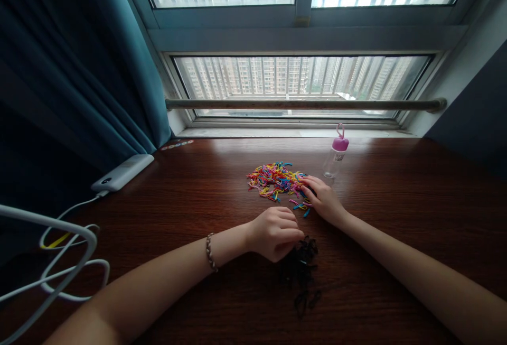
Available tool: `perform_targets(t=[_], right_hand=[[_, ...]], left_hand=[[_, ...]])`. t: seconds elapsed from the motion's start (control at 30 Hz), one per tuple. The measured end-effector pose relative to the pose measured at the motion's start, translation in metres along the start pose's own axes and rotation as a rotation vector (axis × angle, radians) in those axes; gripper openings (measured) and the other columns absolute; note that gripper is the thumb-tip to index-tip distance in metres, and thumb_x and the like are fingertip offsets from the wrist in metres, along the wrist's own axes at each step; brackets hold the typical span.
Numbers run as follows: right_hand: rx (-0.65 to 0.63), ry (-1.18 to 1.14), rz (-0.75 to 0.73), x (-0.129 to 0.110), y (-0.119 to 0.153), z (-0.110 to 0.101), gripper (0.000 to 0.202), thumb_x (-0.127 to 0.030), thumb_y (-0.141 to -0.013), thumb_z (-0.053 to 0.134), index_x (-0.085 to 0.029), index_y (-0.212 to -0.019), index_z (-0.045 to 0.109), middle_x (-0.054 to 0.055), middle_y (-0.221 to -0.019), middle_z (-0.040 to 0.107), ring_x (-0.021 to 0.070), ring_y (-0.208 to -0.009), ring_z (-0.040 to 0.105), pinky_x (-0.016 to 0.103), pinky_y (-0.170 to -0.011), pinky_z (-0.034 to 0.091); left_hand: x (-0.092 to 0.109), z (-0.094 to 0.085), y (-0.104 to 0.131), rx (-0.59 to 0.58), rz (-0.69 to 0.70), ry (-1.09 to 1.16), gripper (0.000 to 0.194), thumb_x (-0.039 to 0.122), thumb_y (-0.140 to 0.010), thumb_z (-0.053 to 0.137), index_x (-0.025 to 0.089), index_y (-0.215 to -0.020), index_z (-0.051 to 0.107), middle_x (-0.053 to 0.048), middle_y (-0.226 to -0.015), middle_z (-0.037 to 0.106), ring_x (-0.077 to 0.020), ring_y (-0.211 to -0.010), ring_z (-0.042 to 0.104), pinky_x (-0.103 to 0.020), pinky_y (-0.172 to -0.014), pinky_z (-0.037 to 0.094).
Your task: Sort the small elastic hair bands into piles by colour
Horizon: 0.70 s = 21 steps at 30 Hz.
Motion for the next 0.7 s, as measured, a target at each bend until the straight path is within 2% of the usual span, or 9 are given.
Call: perform_targets(t=[0.07, 0.17, 0.23, 0.3, 0.37, 0.43, 0.53, 0.6, 0.7], right_hand=[[-0.108, 0.061, -0.105, -0.015, 0.003, 0.011, 0.032, -0.031, -0.086, 0.043, -0.017, -0.112, 0.055, 0.011, -0.118, 0.055, 0.023, -0.116, 0.042, 0.043, -0.098, 0.032], [-0.241, 0.15, -0.249, -0.038, 0.011, 0.02, 0.037, -0.031, -0.086, 0.045, -0.02, -0.121, 0.048, 0.01, -0.13, 0.045, 0.0238, -0.126, 0.03, 0.048, -0.102, 0.024], [-0.3, 0.168, -0.313, -0.05, 0.016, 0.022, 0.036, -0.031, -0.086, 0.044, -0.022, -0.121, 0.047, 0.01, -0.13, 0.045, 0.0231, -0.126, 0.029, 0.049, -0.102, 0.022], [-0.322, 0.148, -0.352, -0.057, 0.019, 0.021, 0.032, -0.029, -0.087, 0.044, -0.022, -0.118, 0.049, 0.009, -0.126, 0.049, 0.0217, -0.125, 0.031, 0.048, -0.102, 0.023], [-0.307, 0.092, -0.377, -0.061, 0.018, 0.018, 0.027, -0.025, -0.086, 0.044, -0.023, -0.111, 0.054, 0.007, -0.12, 0.053, 0.0205, -0.121, 0.037, 0.047, -0.101, 0.026], [-0.24, 0.007, -0.363, -0.058, 0.015, 0.012, 0.022, -0.022, -0.086, 0.045, -0.022, -0.101, 0.06, 0.006, -0.112, 0.059, 0.0191, -0.113, 0.046, 0.043, -0.099, 0.031], [-0.025, -0.084, -0.212, -0.033, 0.005, -0.006, 0.02, -0.02, -0.084, 0.045, -0.02, -0.091, 0.064, 0.006, -0.098, 0.065, 0.0182, -0.099, 0.056, 0.038, -0.092, 0.04], [0.09, -0.075, -0.106, -0.013, 0.002, -0.015, 0.021, -0.021, -0.084, 0.045, -0.019, -0.093, 0.064, 0.007, -0.098, 0.064, 0.0202, -0.101, 0.054, 0.04, -0.091, 0.042], [0.073, 0.003, -0.044, 0.007, -0.002, -0.011, 0.025, -0.024, -0.082, 0.047, -0.019, -0.101, 0.062, 0.008, -0.108, 0.06, 0.0239, -0.113, 0.045, 0.046, -0.095, 0.037]], left_hand=[[-0.011, -0.006, 0.001, 0.027, -0.049, -0.04, 0.021, 0.021, -0.077, 0.041, 0.022, -0.088, 0.059, -0.006, -0.072, 0.065, -0.0176, -0.074, 0.06, -0.033, -0.072, 0.047], [-0.029, -0.02, 0.001, 0.111, -0.167, -0.103, 0.024, 0.021, -0.08, 0.04, 0.02, -0.097, 0.058, -0.007, -0.095, 0.065, -0.0187, -0.098, 0.056, -0.035, -0.089, 0.042], [-0.041, -0.026, 0.0, 0.144, -0.284, -0.155, 0.03, 0.025, -0.083, 0.04, 0.019, -0.11, 0.053, -0.008, -0.115, 0.057, -0.0204, -0.115, 0.045, -0.039, -0.099, 0.033], [-0.054, -0.025, 0.002, 0.13, -0.406, -0.198, 0.039, 0.031, -0.084, 0.041, 0.018, -0.121, 0.044, -0.008, -0.127, 0.048, -0.0218, -0.123, 0.036, -0.042, -0.103, 0.027], [-0.066, -0.02, 0.005, 0.094, -0.506, -0.226, 0.045, 0.036, -0.085, 0.04, 0.018, -0.126, 0.039, -0.009, -0.13, 0.045, -0.022, -0.124, 0.034, -0.041, -0.103, 0.026], [-0.075, -0.017, 0.01, 0.066, -0.572, -0.251, 0.046, 0.038, -0.086, 0.038, 0.017, -0.126, 0.039, -0.01, -0.13, 0.045, -0.0216, -0.124, 0.035, -0.04, -0.103, 0.027], [-0.085, -0.017, 0.015, 0.051, -0.609, -0.297, 0.04, 0.035, -0.087, 0.037, 0.018, -0.123, 0.044, -0.008, -0.13, 0.045, -0.0211, -0.123, 0.037, -0.041, -0.104, 0.024], [-0.092, -0.021, 0.018, 0.06, -0.625, -0.333, 0.036, 0.03, -0.087, 0.038, 0.019, -0.12, 0.047, -0.008, -0.129, 0.047, -0.0209, -0.123, 0.037, -0.042, -0.105, 0.021], [-0.104, -0.03, 0.025, 0.101, -0.68, -0.38, 0.034, 0.026, -0.085, 0.04, 0.02, -0.117, 0.05, -0.007, -0.127, 0.049, -0.022, -0.124, 0.035, -0.045, -0.106, 0.016]])
Point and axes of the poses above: each hand's wrist, its own y-axis away from the middle knuckle, its own z-axis out of the palm, x = y × z, the point moved 9 cm from there along -y, towards the middle knuckle
